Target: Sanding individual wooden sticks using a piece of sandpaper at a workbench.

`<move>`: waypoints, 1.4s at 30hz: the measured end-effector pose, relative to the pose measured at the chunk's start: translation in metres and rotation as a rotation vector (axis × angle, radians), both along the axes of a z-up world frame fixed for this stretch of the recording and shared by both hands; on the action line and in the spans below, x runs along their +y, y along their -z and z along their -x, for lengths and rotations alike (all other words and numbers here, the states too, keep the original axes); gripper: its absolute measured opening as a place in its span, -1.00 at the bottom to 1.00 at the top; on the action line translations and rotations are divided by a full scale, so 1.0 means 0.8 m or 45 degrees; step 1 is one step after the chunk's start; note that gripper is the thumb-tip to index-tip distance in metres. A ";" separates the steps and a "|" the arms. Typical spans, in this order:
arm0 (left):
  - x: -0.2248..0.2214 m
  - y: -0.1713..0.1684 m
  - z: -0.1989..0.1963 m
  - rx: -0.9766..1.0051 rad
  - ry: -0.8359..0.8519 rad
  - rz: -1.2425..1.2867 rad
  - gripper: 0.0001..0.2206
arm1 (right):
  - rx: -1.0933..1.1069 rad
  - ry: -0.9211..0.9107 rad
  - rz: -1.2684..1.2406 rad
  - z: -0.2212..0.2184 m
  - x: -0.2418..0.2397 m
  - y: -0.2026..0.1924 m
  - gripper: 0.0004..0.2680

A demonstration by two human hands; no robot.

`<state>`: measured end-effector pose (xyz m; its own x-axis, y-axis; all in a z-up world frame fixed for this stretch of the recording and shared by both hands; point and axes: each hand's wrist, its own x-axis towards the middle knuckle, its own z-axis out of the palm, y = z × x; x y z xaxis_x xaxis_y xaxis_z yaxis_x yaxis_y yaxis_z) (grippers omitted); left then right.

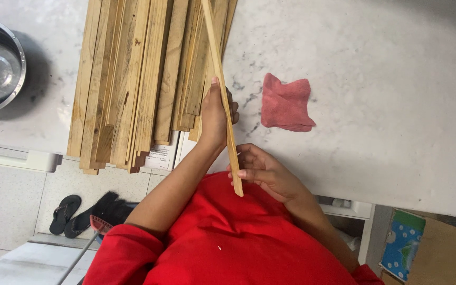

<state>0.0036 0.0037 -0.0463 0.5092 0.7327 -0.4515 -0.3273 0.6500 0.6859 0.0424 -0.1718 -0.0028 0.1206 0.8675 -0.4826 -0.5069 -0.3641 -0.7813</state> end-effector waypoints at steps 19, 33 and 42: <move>-0.019 -0.027 0.002 -0.191 0.207 0.064 -0.56 | -0.132 0.085 -0.070 0.000 0.006 0.001 -0.78; -0.018 -0.047 0.006 -0.268 0.251 -0.005 -0.57 | -0.128 -0.051 -0.178 0.006 -0.013 -0.014 -0.57; -0.010 -0.052 -0.003 -0.351 0.293 0.062 -0.56 | 0.305 0.002 -0.170 0.014 -0.022 -0.021 -0.59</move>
<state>0.0059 -0.0040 -0.0051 0.7657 0.5660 -0.3054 -0.3372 0.7577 0.5588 0.0309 -0.1894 0.0141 0.0184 0.9253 -0.3788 -0.6835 -0.2649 -0.6802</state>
